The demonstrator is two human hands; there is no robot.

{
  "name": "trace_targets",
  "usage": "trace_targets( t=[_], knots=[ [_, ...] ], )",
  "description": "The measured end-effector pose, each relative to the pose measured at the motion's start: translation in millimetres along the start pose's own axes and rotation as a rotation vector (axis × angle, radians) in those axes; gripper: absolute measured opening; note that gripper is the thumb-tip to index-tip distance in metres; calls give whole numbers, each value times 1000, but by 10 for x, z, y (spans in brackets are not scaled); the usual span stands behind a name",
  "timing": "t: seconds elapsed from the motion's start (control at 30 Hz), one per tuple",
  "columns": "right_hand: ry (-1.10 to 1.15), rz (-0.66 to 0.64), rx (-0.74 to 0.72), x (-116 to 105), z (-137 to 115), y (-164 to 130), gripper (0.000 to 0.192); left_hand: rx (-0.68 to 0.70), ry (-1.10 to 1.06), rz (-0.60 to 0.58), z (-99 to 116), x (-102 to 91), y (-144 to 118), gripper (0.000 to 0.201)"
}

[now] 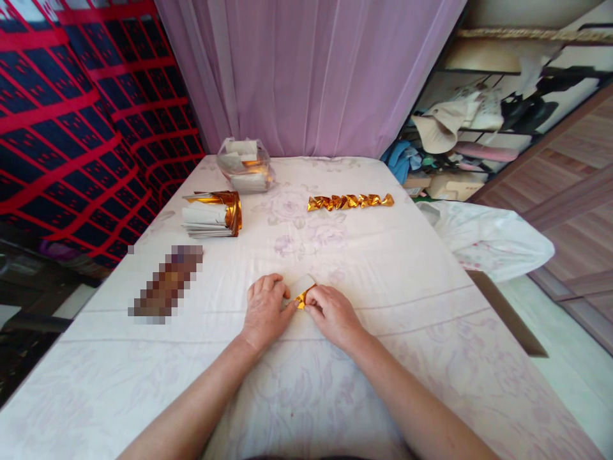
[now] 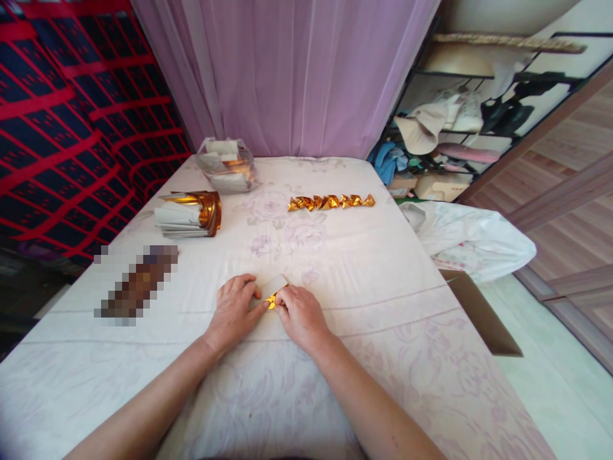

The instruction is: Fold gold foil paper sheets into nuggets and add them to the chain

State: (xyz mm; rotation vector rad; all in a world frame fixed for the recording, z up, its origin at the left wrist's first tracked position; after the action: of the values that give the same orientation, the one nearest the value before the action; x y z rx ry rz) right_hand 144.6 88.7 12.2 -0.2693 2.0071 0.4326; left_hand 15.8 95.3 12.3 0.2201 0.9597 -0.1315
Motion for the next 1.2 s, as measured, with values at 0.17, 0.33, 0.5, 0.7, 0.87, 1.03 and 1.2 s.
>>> trace_targets(
  t=[0.17, 0.33, 0.5, 0.7, 0.87, 1.03, 1.2],
  knots=[
    [34, -11, -11, -29, 2, 17, 19, 19, -32, -38, -38, 10, 13, 5],
    [41, 29, -42, -66, -15, 9, 19, 62, -31, -53, -35, -22, 18, 8],
    [44, 90, -46, -88, -15, 0, 19, 106, 16, -3, 94, -149, -100, 21],
    [43, 119, -21, -51, -10, -12, 18, 296, 145, -106, 452, -42, -329, 26],
    [67, 189, -58, -132, 27, -57, 20, 272, 279, -115, 484, 56, -326, 23],
    [30, 192, -144, -295, 147, -75, 35, 303, 331, -90, 509, 41, -277, 23],
    [-36, 101, -162, -244, 221, -86, 41, 284, 343, -72, 498, 12, -203, 25]
  ],
)
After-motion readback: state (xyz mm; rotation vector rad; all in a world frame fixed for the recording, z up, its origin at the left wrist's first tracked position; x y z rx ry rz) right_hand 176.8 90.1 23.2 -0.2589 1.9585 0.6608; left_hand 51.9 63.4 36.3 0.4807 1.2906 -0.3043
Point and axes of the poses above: each hand's wrist, its own y-axis towards the middle knuckle, its own x-axis out of the palm, z = x × y, the point moved 9 cm from there along y, towards the middle knuckle, and after that the axes turned 8 degrees about -y, right-handed, at the moved point
